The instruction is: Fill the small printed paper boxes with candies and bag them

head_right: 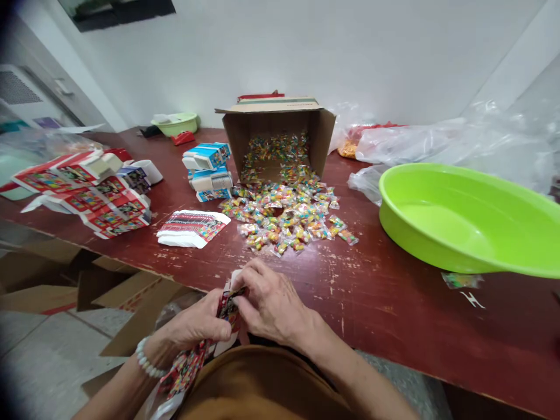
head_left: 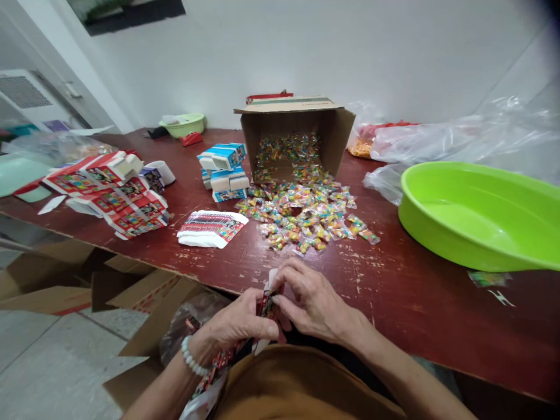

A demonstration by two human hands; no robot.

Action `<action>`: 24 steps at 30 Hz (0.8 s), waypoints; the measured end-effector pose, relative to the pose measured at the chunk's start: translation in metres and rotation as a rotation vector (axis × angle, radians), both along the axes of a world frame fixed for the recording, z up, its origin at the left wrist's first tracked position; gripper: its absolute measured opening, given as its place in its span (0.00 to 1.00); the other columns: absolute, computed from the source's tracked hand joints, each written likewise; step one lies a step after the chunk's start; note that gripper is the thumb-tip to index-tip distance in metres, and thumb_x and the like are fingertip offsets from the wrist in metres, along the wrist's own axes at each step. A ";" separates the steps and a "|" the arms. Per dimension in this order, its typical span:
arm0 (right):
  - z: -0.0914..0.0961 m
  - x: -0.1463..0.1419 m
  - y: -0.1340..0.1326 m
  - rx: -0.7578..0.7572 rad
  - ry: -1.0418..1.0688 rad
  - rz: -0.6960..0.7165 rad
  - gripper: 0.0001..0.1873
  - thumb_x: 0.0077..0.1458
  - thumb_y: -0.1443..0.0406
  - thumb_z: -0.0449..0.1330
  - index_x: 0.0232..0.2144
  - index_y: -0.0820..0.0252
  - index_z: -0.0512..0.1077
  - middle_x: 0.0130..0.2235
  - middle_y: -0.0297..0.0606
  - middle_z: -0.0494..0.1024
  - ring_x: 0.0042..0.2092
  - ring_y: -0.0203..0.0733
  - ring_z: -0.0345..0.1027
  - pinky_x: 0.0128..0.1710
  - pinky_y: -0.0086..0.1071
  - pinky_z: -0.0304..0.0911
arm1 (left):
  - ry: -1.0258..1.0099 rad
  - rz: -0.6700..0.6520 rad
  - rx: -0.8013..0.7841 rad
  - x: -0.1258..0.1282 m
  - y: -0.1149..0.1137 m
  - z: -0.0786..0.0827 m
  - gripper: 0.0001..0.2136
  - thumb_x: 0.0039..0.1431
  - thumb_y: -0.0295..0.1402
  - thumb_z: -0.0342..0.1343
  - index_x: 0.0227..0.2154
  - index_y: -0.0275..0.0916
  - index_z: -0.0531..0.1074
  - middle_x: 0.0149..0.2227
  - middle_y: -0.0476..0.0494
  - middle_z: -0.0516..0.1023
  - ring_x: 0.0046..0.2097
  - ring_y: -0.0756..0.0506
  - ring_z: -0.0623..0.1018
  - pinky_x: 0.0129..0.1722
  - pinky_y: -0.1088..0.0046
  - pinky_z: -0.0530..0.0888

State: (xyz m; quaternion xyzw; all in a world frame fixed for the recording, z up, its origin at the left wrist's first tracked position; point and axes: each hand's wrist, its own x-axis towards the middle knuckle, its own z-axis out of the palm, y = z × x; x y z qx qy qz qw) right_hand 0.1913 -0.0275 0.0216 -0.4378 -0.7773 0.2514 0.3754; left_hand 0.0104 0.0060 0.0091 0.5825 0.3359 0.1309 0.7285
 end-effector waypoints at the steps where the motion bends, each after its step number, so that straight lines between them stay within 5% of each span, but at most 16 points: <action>1: 0.001 0.002 0.000 0.001 0.006 0.008 0.09 0.51 0.75 0.57 0.35 0.59 0.69 0.37 0.37 0.73 0.38 0.39 0.67 0.38 0.32 0.63 | 0.012 -0.015 -0.010 -0.002 0.001 0.000 0.13 0.37 0.35 0.67 0.27 0.32 0.78 0.27 0.47 0.76 0.32 0.47 0.71 0.35 0.73 0.67; 5: 0.001 0.009 0.000 -0.047 0.017 0.078 0.12 0.47 0.78 0.56 0.32 0.59 0.69 0.32 0.33 0.74 0.33 0.35 0.66 0.35 0.28 0.61 | 0.001 -0.076 -0.027 -0.007 0.003 -0.002 0.17 0.43 0.42 0.64 0.29 0.32 0.78 0.25 0.46 0.76 0.25 0.51 0.68 0.25 0.77 0.62; 9: 0.000 0.018 0.003 -0.246 0.026 0.204 0.15 0.48 0.76 0.55 0.38 0.58 0.67 0.32 0.30 0.75 0.25 0.29 0.63 0.26 0.24 0.58 | 0.025 -0.144 -0.001 -0.006 0.006 0.002 0.18 0.45 0.45 0.64 0.31 0.33 0.78 0.26 0.44 0.78 0.25 0.51 0.71 0.26 0.77 0.64; 15: 0.003 0.024 0.009 -0.335 0.101 0.376 0.22 0.47 0.74 0.56 0.46 0.59 0.60 0.43 0.40 0.77 0.38 0.38 0.72 0.33 0.29 0.66 | 0.073 -0.187 -0.039 -0.008 0.008 0.001 0.18 0.45 0.44 0.64 0.33 0.34 0.77 0.27 0.44 0.78 0.26 0.49 0.73 0.26 0.76 0.65; 20: 0.004 0.013 0.002 -0.274 -0.039 0.489 0.44 0.45 0.71 0.61 0.63 0.58 0.49 0.50 0.47 0.74 0.46 0.48 0.71 0.44 0.40 0.66 | 0.012 -0.218 -0.058 -0.005 0.007 -0.009 0.19 0.43 0.41 0.67 0.39 0.37 0.78 0.34 0.44 0.78 0.32 0.46 0.75 0.34 0.71 0.71; 24: 0.003 0.012 0.000 -0.312 0.027 0.436 0.42 0.48 0.72 0.59 0.64 0.53 0.51 0.49 0.44 0.74 0.45 0.47 0.71 0.42 0.38 0.66 | 0.045 -0.210 -0.032 -0.003 0.008 -0.003 0.15 0.42 0.37 0.67 0.34 0.36 0.78 0.28 0.47 0.77 0.31 0.47 0.74 0.34 0.73 0.71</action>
